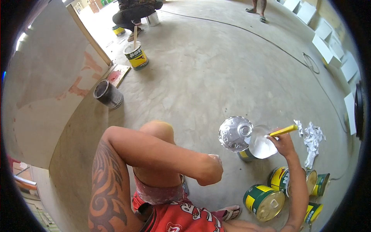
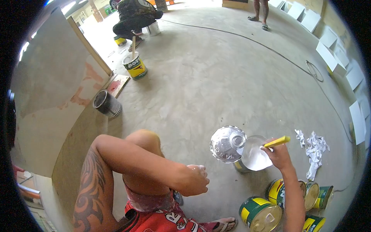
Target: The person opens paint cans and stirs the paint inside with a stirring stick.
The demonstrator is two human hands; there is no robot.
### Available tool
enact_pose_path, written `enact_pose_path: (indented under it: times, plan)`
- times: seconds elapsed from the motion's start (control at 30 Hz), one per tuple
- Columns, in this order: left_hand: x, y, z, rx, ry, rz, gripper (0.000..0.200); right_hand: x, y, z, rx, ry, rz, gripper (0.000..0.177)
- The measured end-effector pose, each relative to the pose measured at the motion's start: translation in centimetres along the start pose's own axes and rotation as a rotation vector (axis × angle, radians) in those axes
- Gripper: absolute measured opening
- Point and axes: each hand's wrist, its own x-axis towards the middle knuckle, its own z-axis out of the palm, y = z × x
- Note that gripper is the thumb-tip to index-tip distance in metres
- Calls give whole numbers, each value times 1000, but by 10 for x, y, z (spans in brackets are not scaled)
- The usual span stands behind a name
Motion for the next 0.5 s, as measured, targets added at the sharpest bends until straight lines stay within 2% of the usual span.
enact_pose_path:
  times: [0.07, 0.1, 0.13, 0.17, 0.2, 0.23, 0.27, 0.33, 0.4, 0.47, 0.5]
  plan:
    - [-1, 0, 1, -3, 31, 5, 35, 1, -3, 14, 125, 159, -170, 14]
    - [1, 0, 6, -2, 32, 6, 35, 2, -9, 15, 232, 115, -163, 17]
    - [5, -1, 13, -7, 142, 5, 30, -1, -7, 15, 230, 115, -162, 17]
    - [5, -1, 17, -13, 251, 4, 26, -4, -11, 14, 328, 58, -48, 17]
    - [6, -2, 19, -15, 253, 5, 26, -5, -15, 14, 425, -1, 66, 17]
    - [7, -3, 21, -8, 272, 13, 26, -8, -18, 5, 334, -61, 224, 16]
    - [7, -3, 22, 0, 291, 21, 25, -7, -18, 0, 334, -62, 225, 16]
    - [7, -2, 22, -4, 282, 22, 25, -5, -14, -11, 117, -101, 340, 18]
    - [2, -1, 15, -2, 271, 21, 25, -3, -18, -11, 76, -94, 325, 20]
    - [-3, -1, 3, -5, 51, 11, 32, -3, 3, 6, -7, 69, 107, 16]
    - [-2, -2, 3, 1, 50, 8, 32, -3, 3, 13, -8, 76, 105, 16]
